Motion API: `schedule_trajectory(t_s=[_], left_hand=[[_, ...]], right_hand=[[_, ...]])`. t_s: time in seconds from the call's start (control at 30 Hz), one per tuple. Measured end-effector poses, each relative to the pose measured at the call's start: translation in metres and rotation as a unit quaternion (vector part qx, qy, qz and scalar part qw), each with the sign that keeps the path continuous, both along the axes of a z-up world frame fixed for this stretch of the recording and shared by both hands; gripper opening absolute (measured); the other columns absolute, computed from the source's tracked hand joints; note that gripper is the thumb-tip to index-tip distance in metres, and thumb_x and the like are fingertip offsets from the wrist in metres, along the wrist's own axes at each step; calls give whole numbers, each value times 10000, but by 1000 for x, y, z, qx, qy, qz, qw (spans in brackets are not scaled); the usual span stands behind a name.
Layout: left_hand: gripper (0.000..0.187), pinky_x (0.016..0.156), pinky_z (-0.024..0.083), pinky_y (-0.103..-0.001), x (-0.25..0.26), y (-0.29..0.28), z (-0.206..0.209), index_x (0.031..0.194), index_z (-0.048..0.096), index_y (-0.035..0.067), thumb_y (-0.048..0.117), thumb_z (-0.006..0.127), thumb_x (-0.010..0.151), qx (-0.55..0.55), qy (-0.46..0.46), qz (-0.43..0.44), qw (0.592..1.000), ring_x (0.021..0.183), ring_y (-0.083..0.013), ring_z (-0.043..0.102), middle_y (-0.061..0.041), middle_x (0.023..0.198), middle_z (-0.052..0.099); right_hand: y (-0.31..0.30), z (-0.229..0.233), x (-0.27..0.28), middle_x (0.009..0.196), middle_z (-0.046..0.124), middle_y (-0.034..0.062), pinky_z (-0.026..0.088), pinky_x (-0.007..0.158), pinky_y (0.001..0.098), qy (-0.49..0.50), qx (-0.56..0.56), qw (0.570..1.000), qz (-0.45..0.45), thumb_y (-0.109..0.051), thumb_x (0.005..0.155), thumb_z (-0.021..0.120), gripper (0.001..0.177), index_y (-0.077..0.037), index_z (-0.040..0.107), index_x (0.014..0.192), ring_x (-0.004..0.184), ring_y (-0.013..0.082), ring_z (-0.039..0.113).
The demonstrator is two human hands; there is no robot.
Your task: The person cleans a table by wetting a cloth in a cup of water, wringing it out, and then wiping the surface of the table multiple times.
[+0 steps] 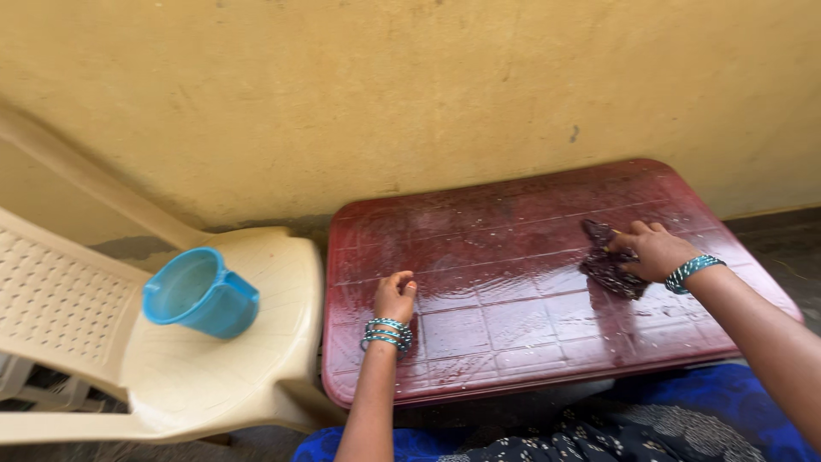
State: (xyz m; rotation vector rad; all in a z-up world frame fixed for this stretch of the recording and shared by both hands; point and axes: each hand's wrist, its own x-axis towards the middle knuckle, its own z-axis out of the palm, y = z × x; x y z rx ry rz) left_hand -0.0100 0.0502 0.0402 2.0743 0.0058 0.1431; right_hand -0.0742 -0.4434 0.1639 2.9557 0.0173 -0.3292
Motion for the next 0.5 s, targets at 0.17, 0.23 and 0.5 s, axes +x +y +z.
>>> schedule_trajectory(t_s=[0.17,0.23,0.5], left_hand=[[259,877,564,-377,2,-3,2,1137,739,118,203,731,893,8,-25,-3,1000,951,-252,691,-133,1147,671],[271,930,547,-401,-3,-7,5,1137,745,146,223,735,878,47,4,6,999,1004,-275,683,-126,1174,680],[297,1023,465,-435,-10,-21,11,1160,732,166,235,733,871,90,-13,-13,996,1126,-340,596,-122,1230,655]], right_hand=[[6,-24,-4,1461,462,200,413,1123,532,-31,83,990,-109,-638,755,822,881,-277,461,1473,1381,446,406],[29,-32,-1,1456,478,192,443,1101,521,-39,74,987,-134,-563,727,855,905,-223,457,1465,1378,414,438],[149,-9,13,1251,675,186,558,989,433,83,155,984,3,-231,734,777,641,-219,594,1348,1144,331,682]])
